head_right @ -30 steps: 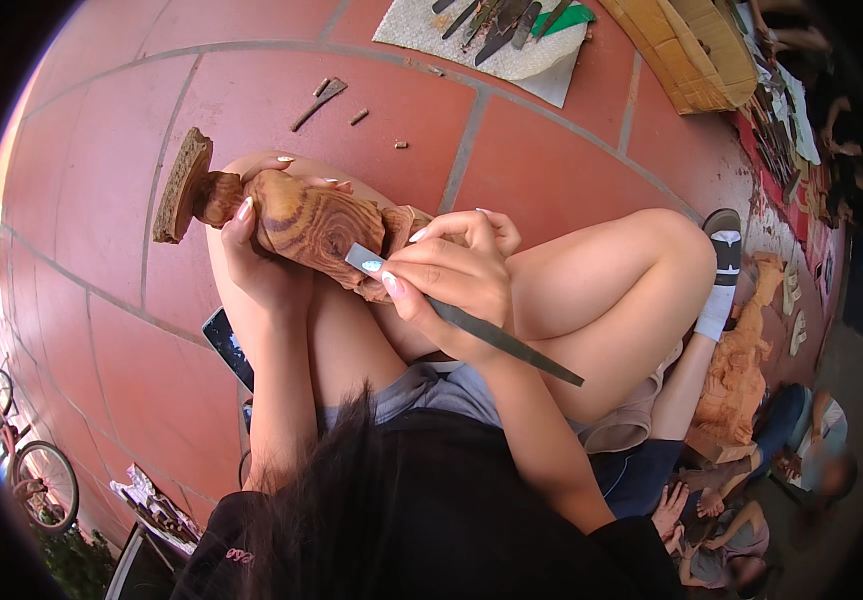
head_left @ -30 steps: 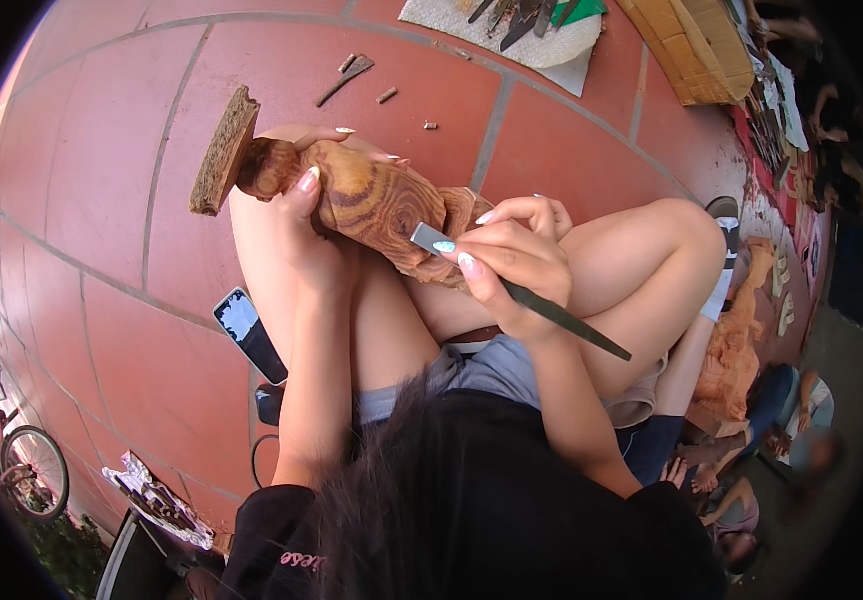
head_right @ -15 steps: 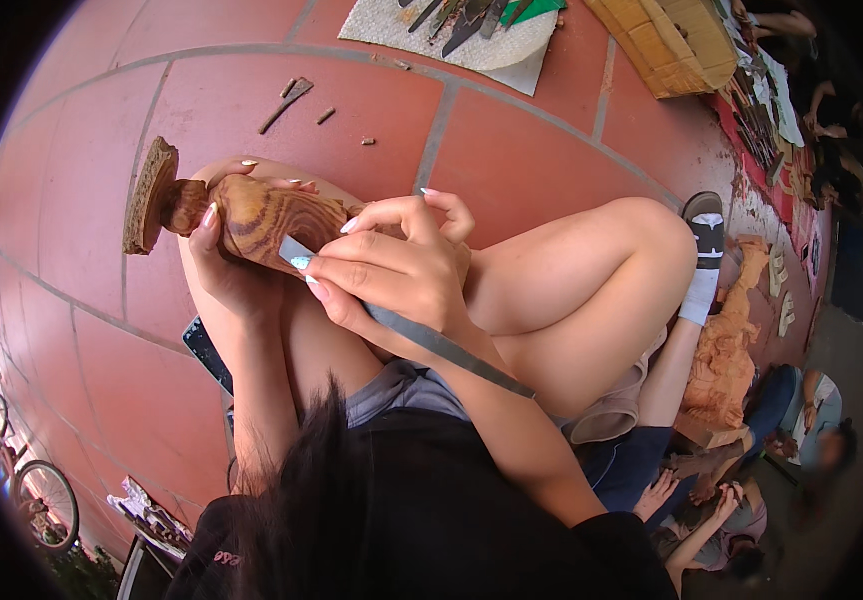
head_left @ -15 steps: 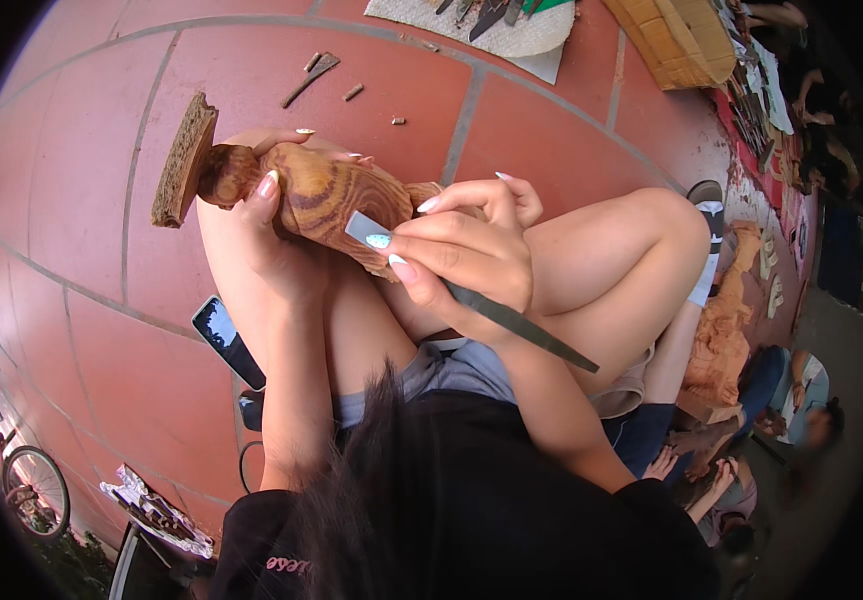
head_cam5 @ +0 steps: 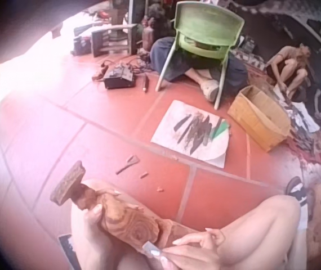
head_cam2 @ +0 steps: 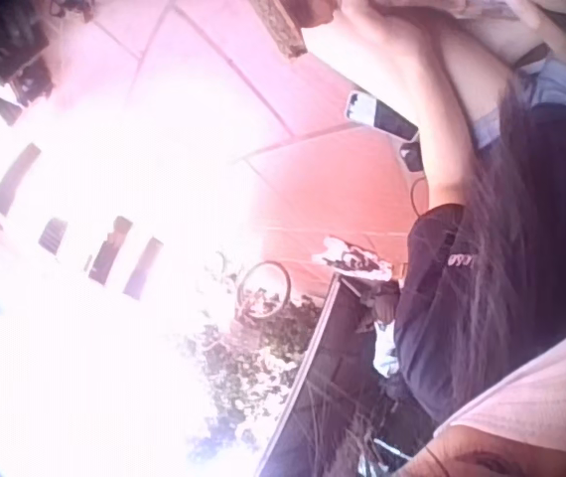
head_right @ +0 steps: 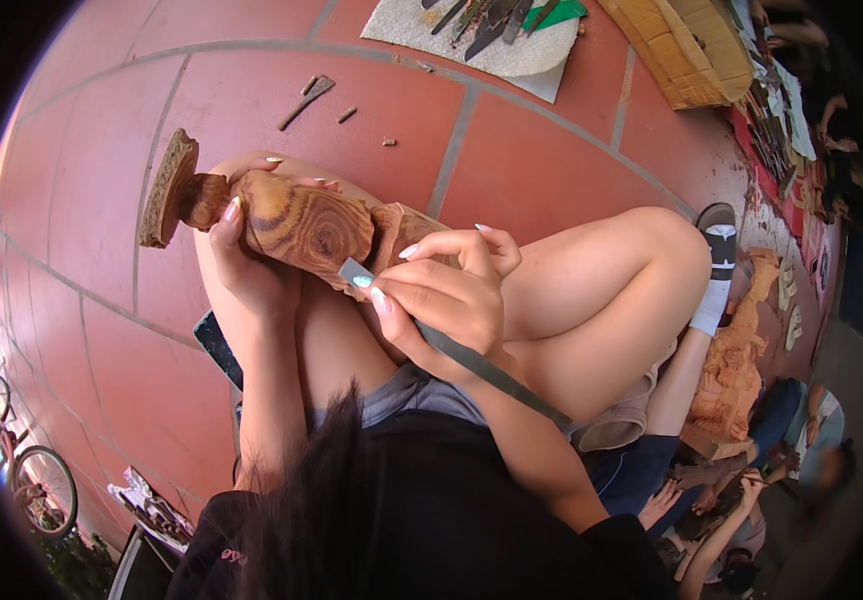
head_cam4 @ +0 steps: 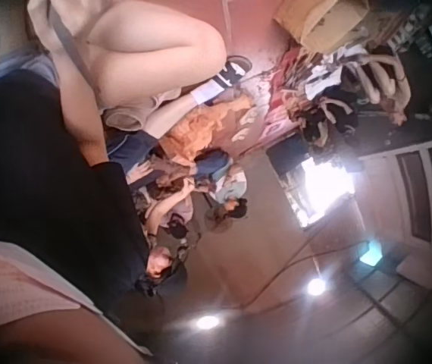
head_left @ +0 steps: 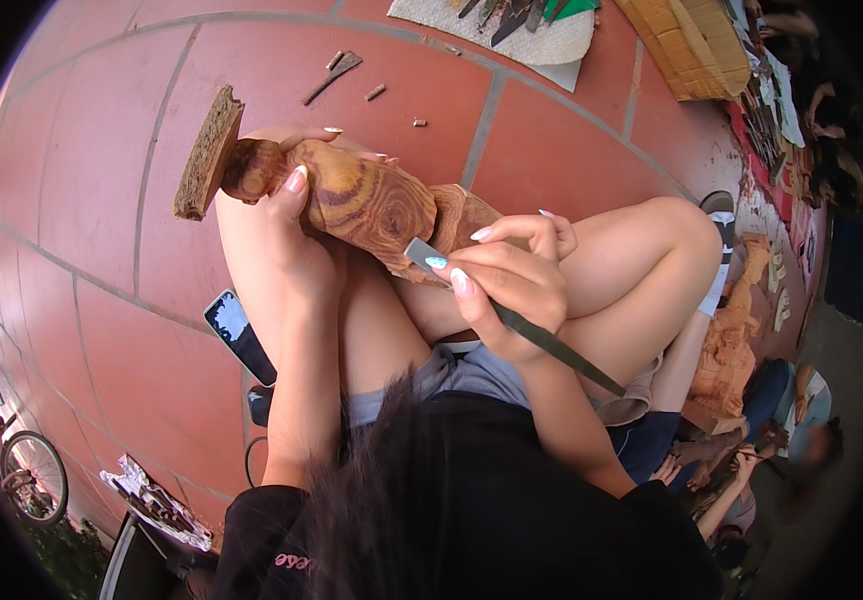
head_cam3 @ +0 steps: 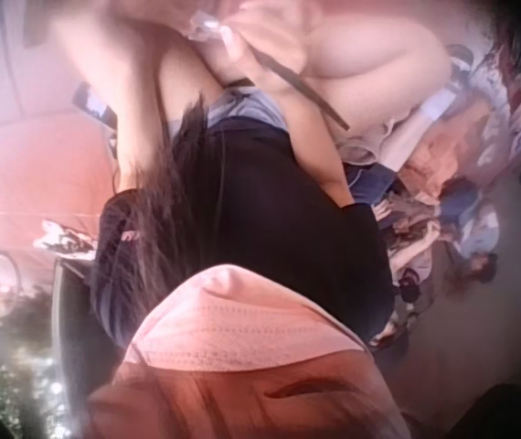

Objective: The person carves a wooden figurine using a chisel while sitting cross-legged on the floor. They hold the wood with one hand and use the chisel with the other to shape the piece, rotating it as needed.

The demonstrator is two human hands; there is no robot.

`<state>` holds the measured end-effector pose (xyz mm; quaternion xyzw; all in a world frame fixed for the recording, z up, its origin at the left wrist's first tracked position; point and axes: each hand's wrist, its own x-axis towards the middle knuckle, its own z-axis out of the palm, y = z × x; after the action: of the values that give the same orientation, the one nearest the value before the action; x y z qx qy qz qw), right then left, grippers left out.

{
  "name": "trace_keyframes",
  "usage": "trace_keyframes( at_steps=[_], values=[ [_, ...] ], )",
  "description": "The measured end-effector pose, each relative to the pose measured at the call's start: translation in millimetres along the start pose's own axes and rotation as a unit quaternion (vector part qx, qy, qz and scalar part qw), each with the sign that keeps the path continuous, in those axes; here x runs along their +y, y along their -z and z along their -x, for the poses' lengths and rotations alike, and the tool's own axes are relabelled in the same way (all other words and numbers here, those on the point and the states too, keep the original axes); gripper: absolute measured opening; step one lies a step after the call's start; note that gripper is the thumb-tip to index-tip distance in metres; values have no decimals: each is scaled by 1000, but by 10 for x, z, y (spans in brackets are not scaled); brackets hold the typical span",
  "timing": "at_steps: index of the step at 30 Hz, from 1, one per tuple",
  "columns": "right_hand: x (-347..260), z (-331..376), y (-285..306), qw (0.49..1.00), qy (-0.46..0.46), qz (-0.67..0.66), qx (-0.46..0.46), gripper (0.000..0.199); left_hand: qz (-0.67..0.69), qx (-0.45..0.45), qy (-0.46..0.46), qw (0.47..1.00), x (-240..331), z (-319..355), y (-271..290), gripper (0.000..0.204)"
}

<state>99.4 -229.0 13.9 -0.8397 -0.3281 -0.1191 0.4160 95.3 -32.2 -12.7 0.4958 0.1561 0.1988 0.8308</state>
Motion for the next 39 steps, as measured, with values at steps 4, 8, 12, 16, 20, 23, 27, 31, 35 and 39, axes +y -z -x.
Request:
trace_keyframes(
  at_steps=[4,8,12,16,20,23,27,31,35,39],
  values=[
    [37,-186,-97,999,40,-16,23,5,-13,-23,-21,999,-22,-22,37,51],
    [67,6,-9,999,-29,-28,-23,8,-27,-3,-11,1000,9,-13,41,52],
    [14,-176,19,999,12,-34,-3,8,-28,-13,-14,999,29,-10,-16,51],
    [80,-68,-56,999,5,-50,-17,9,-8,16,-2,1000,23,-1,-18,50],
    [78,-47,56,999,-5,-33,-35,8,-53,-8,-11,998,51,-29,-9,49],
    [42,-164,-71,998,13,-61,0,9,-34,-5,-18,999,30,-33,-23,48],
    [20,20,-78,999,8,-32,-15,9,-24,8,-1,1000,47,-32,0,48],
    [-64,-54,12,999,41,18,-5,13,-48,35,-2,998,59,21,-116,47],
    [-70,-48,-36,999,35,41,0,13,-136,62,-50,987,-54,42,-46,43],
    [-56,6,40,998,29,61,-13,13,-292,37,-87,952,17,54,-19,41]
  ],
)
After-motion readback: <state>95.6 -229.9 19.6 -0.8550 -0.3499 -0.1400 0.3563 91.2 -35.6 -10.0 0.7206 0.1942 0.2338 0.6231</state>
